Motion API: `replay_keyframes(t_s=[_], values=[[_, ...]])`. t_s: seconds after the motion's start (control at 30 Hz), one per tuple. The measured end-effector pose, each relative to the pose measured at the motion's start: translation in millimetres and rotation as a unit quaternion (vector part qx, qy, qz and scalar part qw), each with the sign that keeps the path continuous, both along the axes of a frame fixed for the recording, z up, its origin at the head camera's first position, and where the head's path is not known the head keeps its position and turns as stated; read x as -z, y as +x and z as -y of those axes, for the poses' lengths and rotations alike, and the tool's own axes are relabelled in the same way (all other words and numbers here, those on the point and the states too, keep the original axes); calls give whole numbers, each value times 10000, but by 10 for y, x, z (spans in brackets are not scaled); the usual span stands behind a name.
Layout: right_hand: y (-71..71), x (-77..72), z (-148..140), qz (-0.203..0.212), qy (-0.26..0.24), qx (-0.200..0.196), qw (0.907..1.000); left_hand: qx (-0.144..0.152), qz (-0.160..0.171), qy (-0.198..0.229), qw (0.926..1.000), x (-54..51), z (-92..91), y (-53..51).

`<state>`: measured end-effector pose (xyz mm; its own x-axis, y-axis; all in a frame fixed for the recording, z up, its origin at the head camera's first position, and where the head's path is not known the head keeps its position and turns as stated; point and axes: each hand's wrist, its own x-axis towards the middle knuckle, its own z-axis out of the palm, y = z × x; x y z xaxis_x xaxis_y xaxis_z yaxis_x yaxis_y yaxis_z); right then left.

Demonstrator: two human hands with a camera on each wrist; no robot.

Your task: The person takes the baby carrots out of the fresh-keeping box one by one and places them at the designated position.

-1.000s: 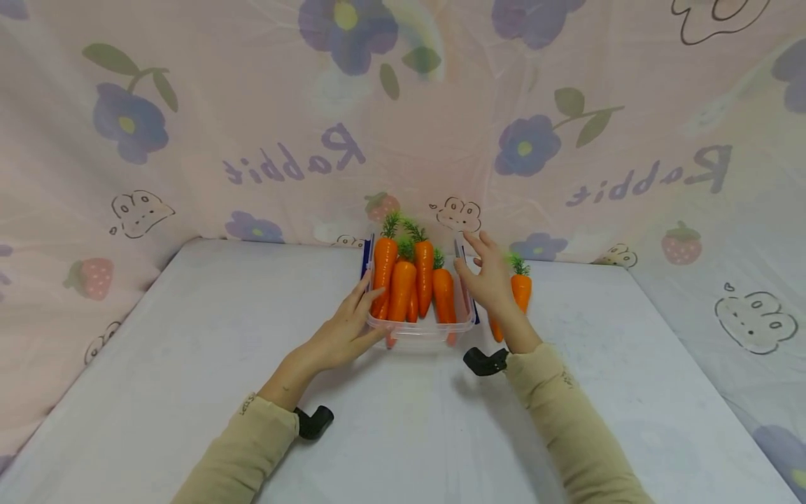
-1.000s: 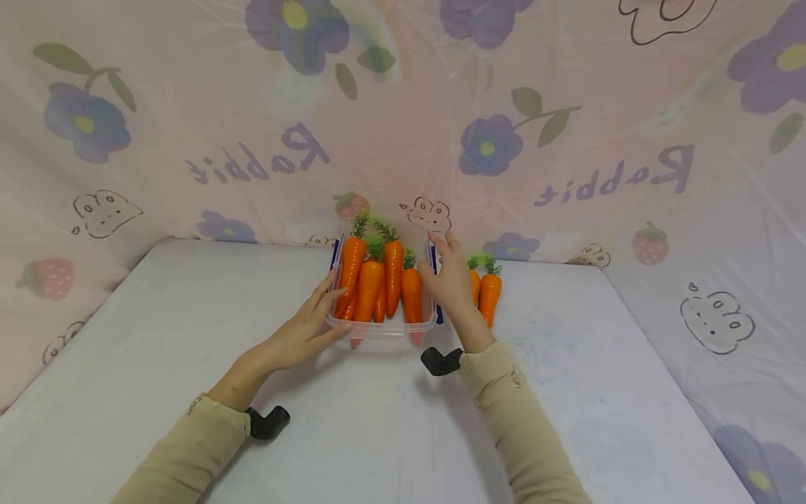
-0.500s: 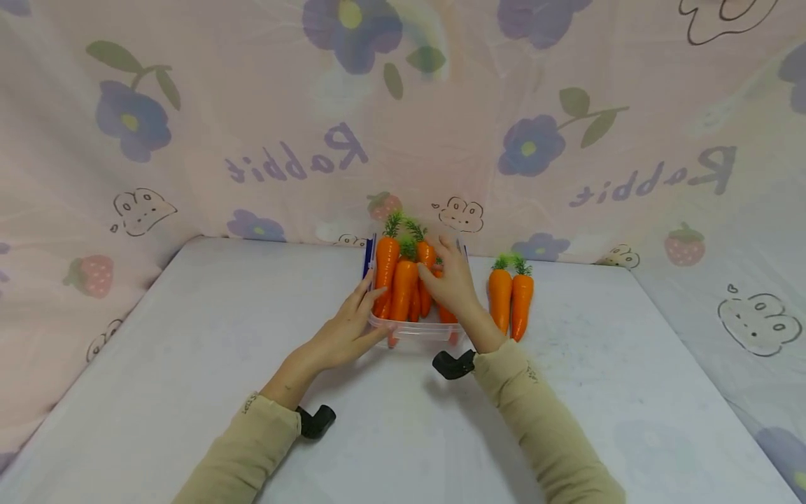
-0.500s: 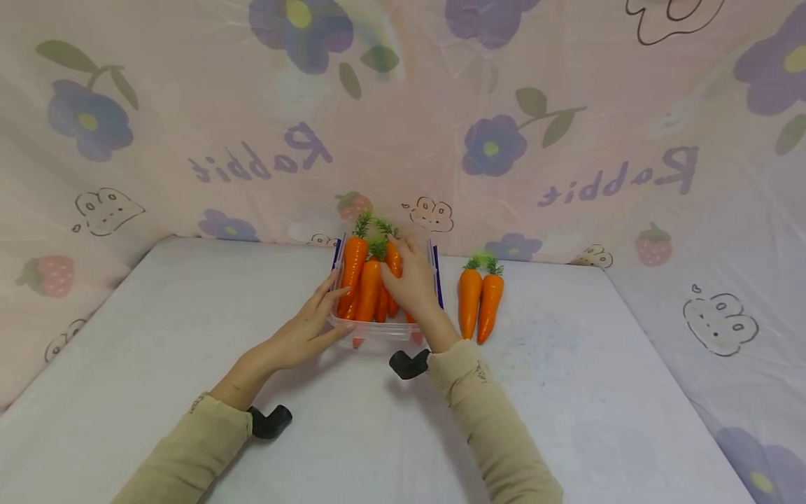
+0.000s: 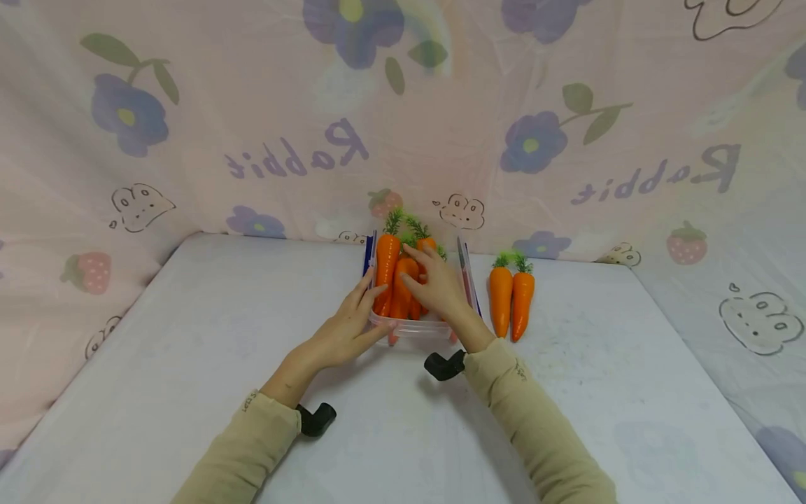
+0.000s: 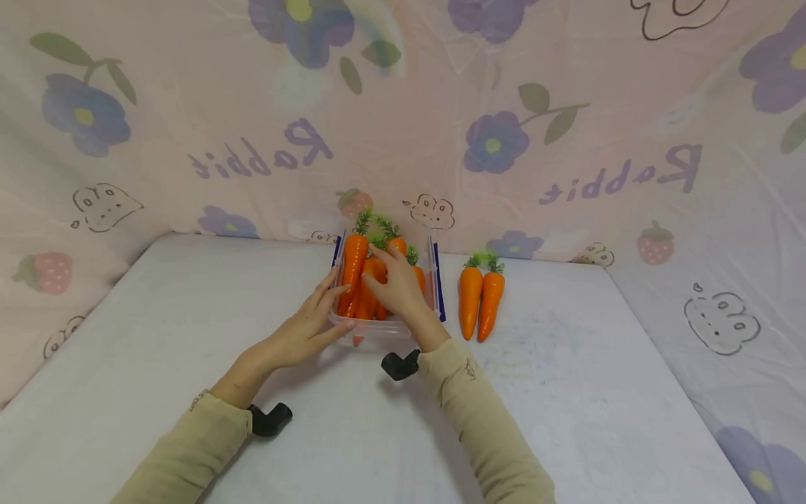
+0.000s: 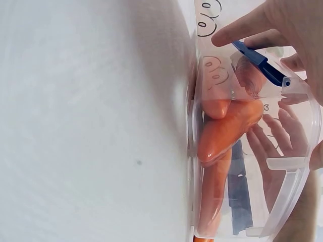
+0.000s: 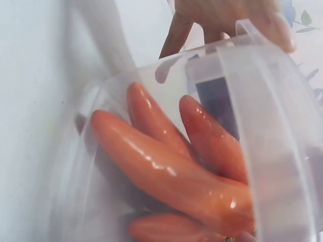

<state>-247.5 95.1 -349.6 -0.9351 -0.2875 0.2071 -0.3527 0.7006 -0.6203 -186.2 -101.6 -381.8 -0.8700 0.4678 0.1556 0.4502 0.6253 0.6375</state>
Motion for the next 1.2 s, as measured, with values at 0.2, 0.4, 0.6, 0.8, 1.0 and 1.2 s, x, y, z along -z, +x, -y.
replay_keyframes(t_s=[0.2, 0.4, 0.6, 0.8, 1.0, 1.2], values=[[-21, 19, 20, 342, 316, -321, 9984, 0, 44, -16, 10000, -10, 4, 4], [-37, 41, 32, 444, 827, -316, 9951, 9, 97, -42, 9999, -7, -7, 7], [-57, 40, 63, 703, 1042, -210, 9918, 14, 84, 12, 10000, -5, -2, 6], [-55, 41, 88, 896, 1092, -180, 9898, 23, 106, 43, 9999, -4, -3, 8], [-44, 65, 110, 743, 982, -76, 9924, -39, 155, 33, 9999, -8, -2, 5], [-5, 73, 87, 609, 780, 256, 9948, -42, 151, 63, 9999, -3, -9, 4]])
